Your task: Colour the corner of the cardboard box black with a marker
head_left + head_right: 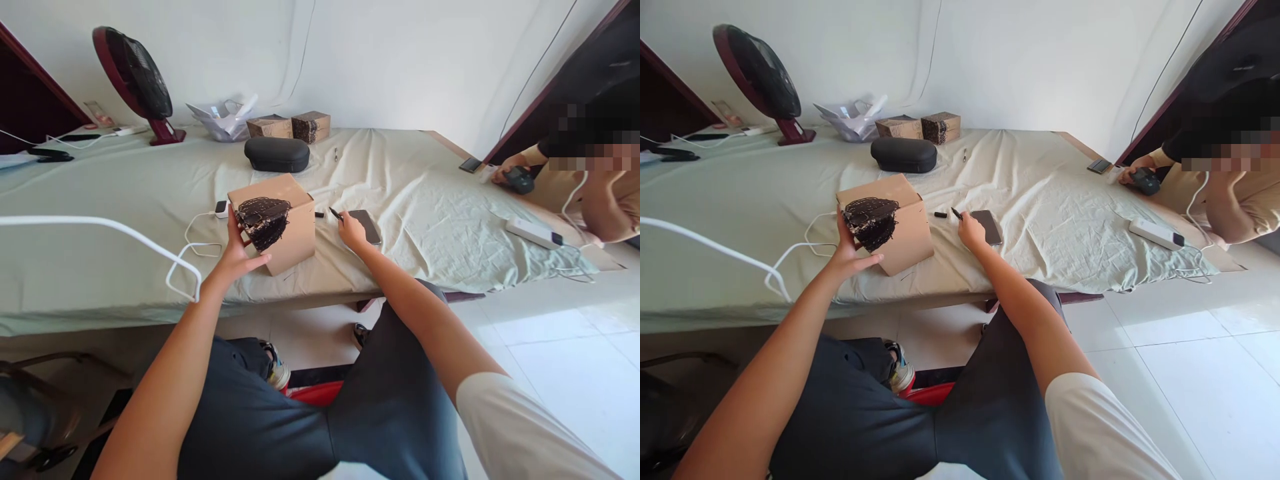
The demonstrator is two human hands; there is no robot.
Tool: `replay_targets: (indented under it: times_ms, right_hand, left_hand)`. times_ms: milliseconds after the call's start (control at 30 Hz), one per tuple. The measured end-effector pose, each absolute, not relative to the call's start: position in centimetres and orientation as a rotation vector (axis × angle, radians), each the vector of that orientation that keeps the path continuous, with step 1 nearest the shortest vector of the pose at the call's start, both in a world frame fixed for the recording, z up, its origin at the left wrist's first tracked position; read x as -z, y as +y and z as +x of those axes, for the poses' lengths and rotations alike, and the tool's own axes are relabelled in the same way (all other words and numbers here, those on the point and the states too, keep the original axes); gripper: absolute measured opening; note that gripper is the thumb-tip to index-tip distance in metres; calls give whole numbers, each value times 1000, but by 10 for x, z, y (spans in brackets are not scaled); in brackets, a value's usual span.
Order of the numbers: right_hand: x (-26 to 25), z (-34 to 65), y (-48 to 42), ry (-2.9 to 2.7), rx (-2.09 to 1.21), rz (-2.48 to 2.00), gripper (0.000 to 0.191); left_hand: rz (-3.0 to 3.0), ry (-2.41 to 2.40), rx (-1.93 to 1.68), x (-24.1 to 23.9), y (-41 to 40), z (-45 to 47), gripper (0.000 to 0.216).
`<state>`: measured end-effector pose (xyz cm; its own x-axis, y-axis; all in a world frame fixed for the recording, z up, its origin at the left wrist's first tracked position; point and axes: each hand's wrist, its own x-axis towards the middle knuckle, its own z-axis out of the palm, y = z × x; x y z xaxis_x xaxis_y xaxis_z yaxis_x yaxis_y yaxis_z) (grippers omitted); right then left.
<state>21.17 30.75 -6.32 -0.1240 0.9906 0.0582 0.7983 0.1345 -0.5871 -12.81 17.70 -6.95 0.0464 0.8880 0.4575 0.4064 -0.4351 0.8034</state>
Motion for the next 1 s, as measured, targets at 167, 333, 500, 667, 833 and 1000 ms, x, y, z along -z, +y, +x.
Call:
replay_targets:
  times_ms: [167, 333, 500, 667, 833, 1000]
  right_hand:
    - [73, 196, 302, -2133, -415, -1796, 42]
    - [77, 190, 301, -2195, -286, -1843, 44]
    - [79, 190, 301, -2239, -228, -1822, 45]
    - [80, 188, 300, -2254, -226, -1767, 48]
    - [78, 184, 302, -2251, -274, -1707, 49]
    - [80, 178, 303, -2200, -365, -1653, 50]
  left_hand:
    - [1852, 1304, -1395, 72, 178, -128, 159]
    - [1887, 1291, -1408, 72, 178, -128, 158]
    - [1894, 1279, -1403, 72, 179, -128, 160]
    - [1894, 1284, -1403, 73, 179, -128, 161]
    - [1893, 1275, -1389, 73, 179, -130, 160]
    - [1826, 1262, -1414, 71, 178, -129, 167]
